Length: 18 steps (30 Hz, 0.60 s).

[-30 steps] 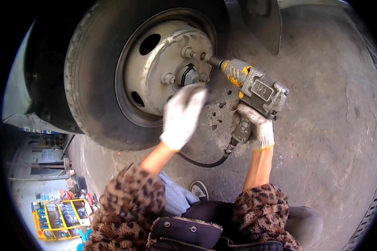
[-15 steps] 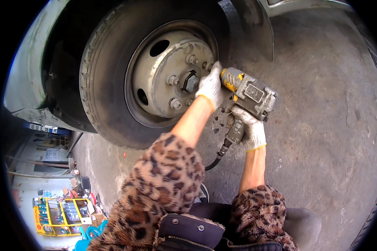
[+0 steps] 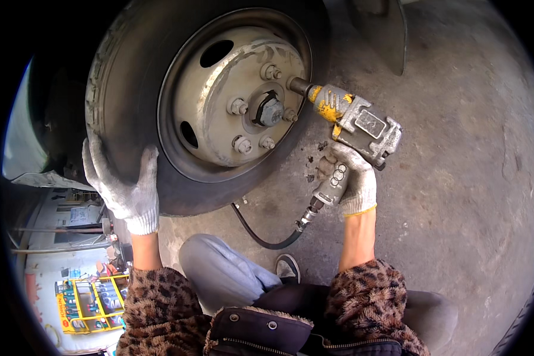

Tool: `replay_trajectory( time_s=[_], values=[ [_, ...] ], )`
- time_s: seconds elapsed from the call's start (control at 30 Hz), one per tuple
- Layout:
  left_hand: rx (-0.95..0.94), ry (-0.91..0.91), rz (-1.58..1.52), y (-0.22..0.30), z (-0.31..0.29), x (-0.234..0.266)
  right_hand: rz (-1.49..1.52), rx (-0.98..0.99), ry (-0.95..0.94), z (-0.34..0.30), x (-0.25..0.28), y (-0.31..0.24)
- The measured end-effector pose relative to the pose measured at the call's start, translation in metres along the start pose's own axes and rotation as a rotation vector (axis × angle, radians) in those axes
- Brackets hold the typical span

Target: The person uses a pneumatic impact wrench to tighten lug nuts on a car tire, then checks tire pressure with a gauge, and finally removes the tire from the vehicle.

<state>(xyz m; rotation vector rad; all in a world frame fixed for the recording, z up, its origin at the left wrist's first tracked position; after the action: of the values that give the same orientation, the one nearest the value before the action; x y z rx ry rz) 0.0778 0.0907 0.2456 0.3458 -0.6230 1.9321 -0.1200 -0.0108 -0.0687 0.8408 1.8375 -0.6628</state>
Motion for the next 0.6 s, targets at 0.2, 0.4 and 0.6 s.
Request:
replay_trajectory(
  time_s=[0.2, 0.4, 0.6],
  values=[
    [-0.096, 0.101, -0.095, -0.005, -0.017, -0.002, -0.071, 0.000, 0.064, 0.003, -0.004, -0.002],
    [-0.026, 0.092, -0.079, -0.008, -0.025, -0.001, -0.011, -0.043, 0.000, 0.000, -0.008, -0.004],
    [-0.081, 0.165, -0.312, 0.034, -0.032, 0.019, -0.018, -0.008, 0.042, 0.001, -0.014, 0.001]
  ],
)
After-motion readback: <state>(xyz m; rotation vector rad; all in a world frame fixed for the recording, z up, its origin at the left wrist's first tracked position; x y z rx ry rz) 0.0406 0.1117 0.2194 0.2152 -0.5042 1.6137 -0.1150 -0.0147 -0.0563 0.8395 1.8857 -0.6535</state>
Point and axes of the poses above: each hand's wrist, its own z-axis towards the middle knuckle, its own x-axis out of the back of the hand, y = z × x, the point moved 7 cm from there along z, towards the middle knuckle, and after that the axes turned 6 degrees about y, right-handed, at the moved point
